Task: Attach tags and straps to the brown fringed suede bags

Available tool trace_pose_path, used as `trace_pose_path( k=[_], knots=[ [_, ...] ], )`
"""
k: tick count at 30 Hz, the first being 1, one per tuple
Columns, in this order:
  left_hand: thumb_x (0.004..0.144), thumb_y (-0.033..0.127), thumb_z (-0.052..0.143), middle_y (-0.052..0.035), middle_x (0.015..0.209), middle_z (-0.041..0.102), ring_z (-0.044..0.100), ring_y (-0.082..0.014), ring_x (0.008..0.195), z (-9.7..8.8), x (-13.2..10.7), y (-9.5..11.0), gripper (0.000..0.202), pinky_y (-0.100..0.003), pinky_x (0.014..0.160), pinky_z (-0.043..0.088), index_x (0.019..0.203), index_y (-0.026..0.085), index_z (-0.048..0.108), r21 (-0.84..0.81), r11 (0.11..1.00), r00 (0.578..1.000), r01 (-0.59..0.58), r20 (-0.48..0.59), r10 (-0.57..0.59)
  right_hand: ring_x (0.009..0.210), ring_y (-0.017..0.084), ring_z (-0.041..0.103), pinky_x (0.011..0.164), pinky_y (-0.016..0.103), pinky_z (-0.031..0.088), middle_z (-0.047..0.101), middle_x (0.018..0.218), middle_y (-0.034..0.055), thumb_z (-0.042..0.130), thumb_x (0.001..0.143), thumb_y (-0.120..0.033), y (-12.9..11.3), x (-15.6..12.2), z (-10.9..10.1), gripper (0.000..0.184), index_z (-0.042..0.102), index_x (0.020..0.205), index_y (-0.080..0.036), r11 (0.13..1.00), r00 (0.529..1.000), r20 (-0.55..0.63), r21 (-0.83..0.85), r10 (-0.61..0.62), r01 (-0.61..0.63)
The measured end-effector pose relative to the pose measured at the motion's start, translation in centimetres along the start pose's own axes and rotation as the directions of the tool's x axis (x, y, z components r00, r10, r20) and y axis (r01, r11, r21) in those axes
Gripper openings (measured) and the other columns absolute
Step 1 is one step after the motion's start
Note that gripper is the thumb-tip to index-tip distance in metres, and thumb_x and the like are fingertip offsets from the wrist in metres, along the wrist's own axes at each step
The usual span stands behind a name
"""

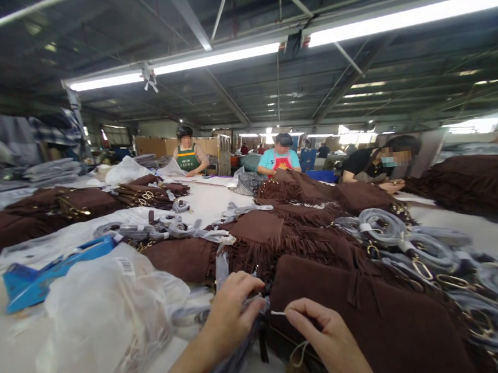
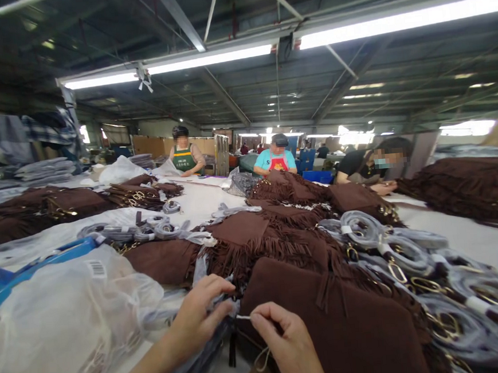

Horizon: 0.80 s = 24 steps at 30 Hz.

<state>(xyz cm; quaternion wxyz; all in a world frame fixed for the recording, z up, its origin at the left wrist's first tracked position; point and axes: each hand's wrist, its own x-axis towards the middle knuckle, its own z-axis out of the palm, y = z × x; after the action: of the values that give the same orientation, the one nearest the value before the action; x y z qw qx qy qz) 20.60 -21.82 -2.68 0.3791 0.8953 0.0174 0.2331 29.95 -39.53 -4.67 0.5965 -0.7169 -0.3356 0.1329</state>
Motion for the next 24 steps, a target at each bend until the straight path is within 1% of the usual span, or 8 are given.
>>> trace_pose_path(
  k=[2,4,7,10,15,19,22,24],
  knots=[
    [0.083,0.019,0.062,-0.0075,0.114,0.062,0.054,-0.0250,0.107,0.6,0.1,-0.3,0.035,-0.034,0.093,0.039,0.117,0.024,0.065,0.104,0.994,0.994,-0.042,0.109,0.031,0.066,0.020,0.051,0.062,0.027,0.041,0.058,0.066,-0.0001,0.066,0.081,-0.056,0.9,0.1,-0.1,0.039,0.067,0.068,-0.019,1.000,1.000,-0.007,0.023,0.008,-0.008],
    [0.083,0.019,0.064,-0.0078,0.111,0.063,0.056,-0.0255,0.103,1.2,0.1,-0.7,0.035,-0.034,0.089,0.040,0.118,0.025,0.067,0.194,0.980,0.983,-0.036,0.183,0.000,0.065,0.019,0.049,0.061,0.026,0.040,0.056,0.065,-0.0006,0.064,0.082,-0.057,1.8,0.0,0.0,0.040,0.066,0.069,-0.019,1.000,1.000,-0.002,0.027,0.013,-0.013],
    [0.087,0.018,0.059,-0.0060,0.094,0.064,0.059,-0.0214,0.091,1.5,0.1,-1.3,0.016,-0.029,0.078,0.041,0.096,0.021,0.072,0.211,0.977,0.985,-0.008,0.173,-0.030,0.065,0.019,0.048,0.060,0.026,0.039,0.055,0.066,-0.0009,0.062,0.084,-0.055,2.5,0.0,0.2,0.039,0.067,0.070,-0.019,1.000,1.000,-0.007,0.020,0.024,-0.024],
    [0.087,0.014,0.053,-0.0034,0.086,0.062,0.059,-0.0178,0.085,1.0,-0.1,-1.9,0.015,-0.025,0.074,0.041,0.082,0.019,0.066,0.169,0.986,0.991,-0.018,0.136,-0.005,0.065,0.019,0.047,0.060,0.026,0.038,0.053,0.066,-0.0008,0.061,0.082,-0.056,2.8,0.0,0.1,0.039,0.066,0.070,-0.019,0.999,0.999,-0.010,0.016,0.049,-0.049],
    [0.079,0.006,0.046,-0.0021,0.084,0.058,0.056,-0.0171,0.078,0.5,-0.6,-2.4,0.015,-0.026,0.068,0.039,0.081,0.019,0.053,0.267,0.962,0.991,-0.049,0.135,0.013,0.066,0.020,0.049,0.061,0.027,0.039,0.055,0.065,0.0002,0.061,0.080,-0.056,2.5,0.1,-0.2,0.040,0.066,0.069,-0.018,0.998,0.998,-0.014,0.014,0.067,-0.067],
    [0.070,0.003,0.044,-0.0027,0.082,0.057,0.056,-0.0187,0.076,0.6,-0.7,-2.8,0.021,-0.027,0.065,0.039,0.080,0.020,0.049,0.358,0.930,0.984,-0.076,0.176,0.013,0.066,0.020,0.049,0.060,0.027,0.040,0.055,0.065,0.0003,0.061,0.079,-0.055,2.3,0.1,-0.2,0.039,0.066,0.068,-0.018,0.997,0.997,-0.022,0.033,0.074,-0.073],
    [0.070,0.001,0.039,-0.0044,0.086,0.060,0.058,-0.0197,0.081,0.7,-0.7,-2.7,0.030,-0.028,0.071,0.044,0.089,0.019,0.054,0.325,0.938,0.977,-0.116,0.207,0.049,0.066,0.020,0.049,0.060,0.027,0.040,0.055,0.065,0.0004,0.061,0.079,-0.053,2.2,0.1,-0.1,0.037,0.066,0.068,-0.018,0.996,0.997,-0.014,0.049,0.074,-0.073],
    [0.071,-0.001,0.037,-0.0059,0.103,0.063,0.060,-0.0201,0.095,0.8,-0.7,-2.5,0.047,-0.029,0.081,0.046,0.108,0.019,0.056,0.275,0.943,0.964,-0.186,0.239,0.120,0.065,0.020,0.048,0.059,0.027,0.039,0.054,0.065,0.0001,0.060,0.079,-0.053,2.2,0.1,0.0,0.037,0.066,0.068,-0.018,0.996,0.997,-0.016,0.055,0.070,-0.070]
  ],
)
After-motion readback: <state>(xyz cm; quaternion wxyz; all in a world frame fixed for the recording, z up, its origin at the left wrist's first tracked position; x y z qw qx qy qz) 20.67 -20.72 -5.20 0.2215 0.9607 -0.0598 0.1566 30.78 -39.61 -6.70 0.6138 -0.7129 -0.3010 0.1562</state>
